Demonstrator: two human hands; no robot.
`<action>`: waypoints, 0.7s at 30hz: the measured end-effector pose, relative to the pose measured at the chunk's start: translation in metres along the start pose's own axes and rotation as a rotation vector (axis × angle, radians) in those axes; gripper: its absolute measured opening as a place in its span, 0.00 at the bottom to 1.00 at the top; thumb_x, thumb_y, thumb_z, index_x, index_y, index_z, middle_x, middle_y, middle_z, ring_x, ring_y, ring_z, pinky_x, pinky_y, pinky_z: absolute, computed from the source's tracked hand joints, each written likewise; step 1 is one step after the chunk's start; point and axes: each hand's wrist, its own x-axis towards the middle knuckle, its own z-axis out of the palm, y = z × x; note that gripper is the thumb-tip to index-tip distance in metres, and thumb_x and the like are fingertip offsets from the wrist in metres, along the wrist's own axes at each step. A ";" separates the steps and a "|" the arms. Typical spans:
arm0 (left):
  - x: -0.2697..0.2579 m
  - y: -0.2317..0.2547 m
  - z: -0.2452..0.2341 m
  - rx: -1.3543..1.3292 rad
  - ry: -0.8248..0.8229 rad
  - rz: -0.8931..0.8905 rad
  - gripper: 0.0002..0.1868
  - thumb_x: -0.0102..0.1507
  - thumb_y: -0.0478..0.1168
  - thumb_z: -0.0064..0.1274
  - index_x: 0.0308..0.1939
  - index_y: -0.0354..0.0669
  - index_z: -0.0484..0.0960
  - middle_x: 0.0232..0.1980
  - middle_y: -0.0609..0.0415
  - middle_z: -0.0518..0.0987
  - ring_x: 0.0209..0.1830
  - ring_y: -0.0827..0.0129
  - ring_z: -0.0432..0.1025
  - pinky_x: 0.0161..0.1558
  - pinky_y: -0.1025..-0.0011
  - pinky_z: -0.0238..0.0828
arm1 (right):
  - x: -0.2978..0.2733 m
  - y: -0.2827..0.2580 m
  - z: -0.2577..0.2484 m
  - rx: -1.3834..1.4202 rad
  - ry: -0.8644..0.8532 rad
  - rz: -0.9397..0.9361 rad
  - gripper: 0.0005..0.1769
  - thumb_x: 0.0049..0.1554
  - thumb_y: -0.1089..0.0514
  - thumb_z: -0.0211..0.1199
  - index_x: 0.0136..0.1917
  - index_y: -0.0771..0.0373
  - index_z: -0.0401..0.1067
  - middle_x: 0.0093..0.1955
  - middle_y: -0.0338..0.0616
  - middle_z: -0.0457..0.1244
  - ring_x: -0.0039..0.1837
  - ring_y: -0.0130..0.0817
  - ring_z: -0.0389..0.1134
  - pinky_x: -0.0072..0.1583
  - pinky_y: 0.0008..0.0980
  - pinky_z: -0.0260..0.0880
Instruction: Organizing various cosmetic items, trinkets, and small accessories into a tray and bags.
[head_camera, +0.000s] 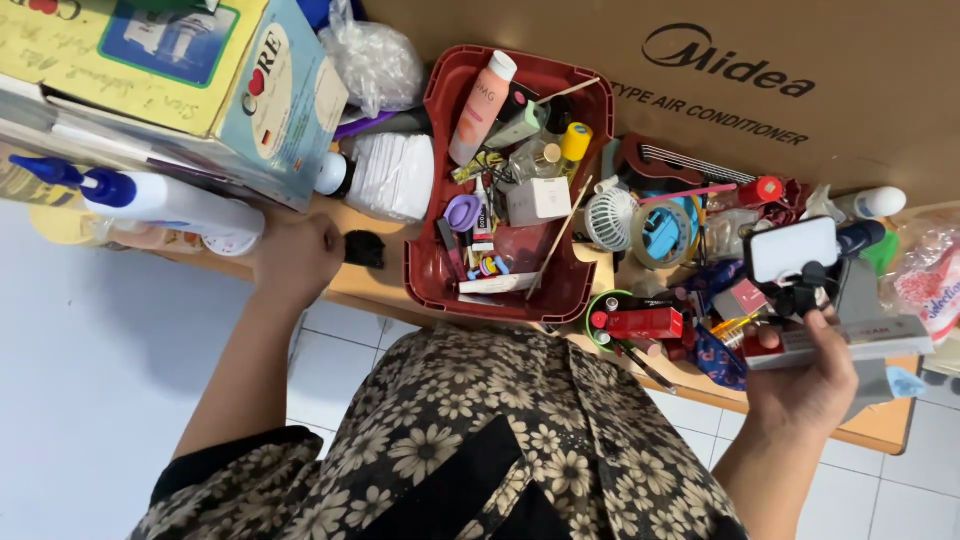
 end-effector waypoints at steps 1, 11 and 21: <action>0.001 0.011 -0.009 -0.003 -0.001 0.004 0.10 0.62 0.49 0.54 0.38 0.51 0.84 0.37 0.52 0.85 0.40 0.52 0.79 0.41 0.53 0.75 | 0.000 0.000 0.004 -0.002 0.002 -0.004 0.09 0.63 0.64 0.61 0.56 0.63 0.67 0.52 0.42 0.65 0.49 0.33 0.67 0.52 0.35 0.62; 0.032 0.091 -0.041 0.263 -0.052 0.252 0.24 0.66 0.62 0.52 0.47 0.44 0.79 0.32 0.45 0.84 0.33 0.49 0.80 0.34 0.50 0.75 | -0.002 0.001 0.021 -0.070 -0.086 0.037 0.16 0.61 0.59 0.62 0.61 0.63 0.70 0.57 0.46 0.68 0.44 0.37 0.64 0.54 0.43 0.70; 0.116 0.146 0.042 0.392 -0.372 0.708 0.34 0.44 0.56 0.73 0.49 0.48 0.81 0.43 0.49 0.84 0.47 0.53 0.79 0.42 0.53 0.75 | -0.014 -0.003 0.027 -0.042 -0.094 0.023 0.17 0.59 0.60 0.62 0.62 0.64 0.70 0.54 0.44 0.67 0.43 0.37 0.64 0.52 0.40 0.70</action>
